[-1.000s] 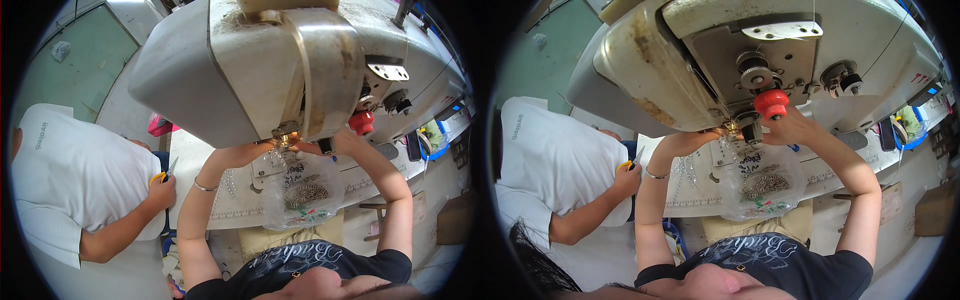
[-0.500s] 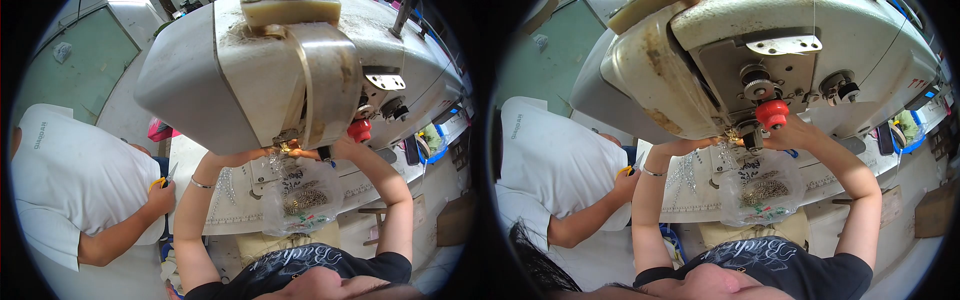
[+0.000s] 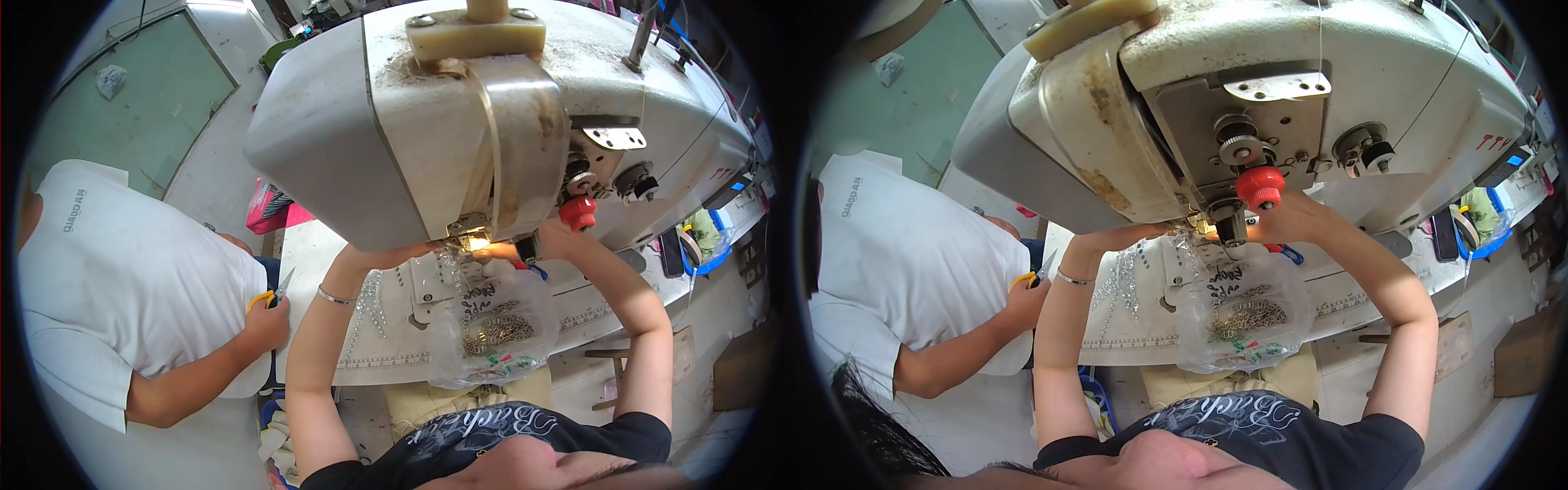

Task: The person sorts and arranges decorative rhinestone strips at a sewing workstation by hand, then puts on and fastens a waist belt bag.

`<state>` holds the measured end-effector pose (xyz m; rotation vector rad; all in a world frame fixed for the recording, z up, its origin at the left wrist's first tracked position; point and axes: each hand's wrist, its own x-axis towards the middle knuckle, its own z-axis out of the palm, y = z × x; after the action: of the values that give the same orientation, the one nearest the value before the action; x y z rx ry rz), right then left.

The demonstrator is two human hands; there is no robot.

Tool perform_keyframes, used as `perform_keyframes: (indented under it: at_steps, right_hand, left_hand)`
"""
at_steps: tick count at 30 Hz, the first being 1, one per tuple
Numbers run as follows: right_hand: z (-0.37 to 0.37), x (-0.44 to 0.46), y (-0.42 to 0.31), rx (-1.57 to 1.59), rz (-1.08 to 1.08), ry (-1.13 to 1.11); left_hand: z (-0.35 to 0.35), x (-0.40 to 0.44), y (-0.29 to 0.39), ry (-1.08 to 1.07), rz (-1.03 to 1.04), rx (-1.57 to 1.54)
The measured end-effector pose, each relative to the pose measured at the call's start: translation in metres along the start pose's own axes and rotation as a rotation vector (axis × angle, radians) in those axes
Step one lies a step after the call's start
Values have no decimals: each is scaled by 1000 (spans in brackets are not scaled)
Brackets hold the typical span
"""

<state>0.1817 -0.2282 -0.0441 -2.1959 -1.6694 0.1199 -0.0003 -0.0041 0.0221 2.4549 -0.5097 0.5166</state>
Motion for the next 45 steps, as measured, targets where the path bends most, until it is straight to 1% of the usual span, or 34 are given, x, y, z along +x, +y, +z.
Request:
perform_keyframes:
  at_steps: [1,3,5,9,12,15,16,19,22,23,25,27,29,31,32,34,37,40,45]
  right_hand:
    - [-4,0,-2,34,30,-52]
    - [-2,3,0,100,32,-89]
    - [9,8,9,148,-40,-45]
    - [5,17,3,160,-210,62]
    - [-5,9,-5,186,-220,25]
    - [-12,6,-11,155,-137,-31]
    - [-6,7,-7,161,-191,34]
    - [17,9,12,175,-325,198]
    - [20,7,15,130,-386,268]
    - [18,5,15,77,-396,272]
    - [8,0,9,30,-364,245]
    - [-1,-5,3,43,-279,184]
    - [1,-6,10,6,-243,127]
    - [1,-7,10,-5,-241,134]
    - [1,-6,8,1,-256,170]
    - [-1,-7,6,-13,-224,169]
    - [-7,-8,2,-40,-115,78]
    - [-12,-9,-3,-40,-87,57]
    - [-9,-8,0,-81,-89,124]
  left_hand:
    - [-1,1,1,17,64,73]
    - [-2,1,3,17,50,25]
    - [-2,0,3,27,35,-34]
    - [1,1,1,71,39,-115]
    - [0,-1,4,75,4,-206]
    - [0,0,8,50,-45,-244]
    - [0,0,9,41,-62,-242]
    - [0,-1,10,-44,-218,-316]
    - [8,-2,4,-15,-85,-225]
    - [8,-3,4,-31,-108,-207]
    - [8,-2,6,-64,-151,-171]
    - [7,-2,9,-53,-180,-194]
    - [8,-3,10,-48,-204,-237]
    - [8,-4,9,-49,-220,-298]
    - [8,-5,7,-61,-208,-289]
    - [7,-6,3,-85,-182,-269]
    - [3,-3,8,-168,-326,-248]
    - [3,0,10,-117,-347,-306]
    - [4,-2,5,-43,-181,-280]
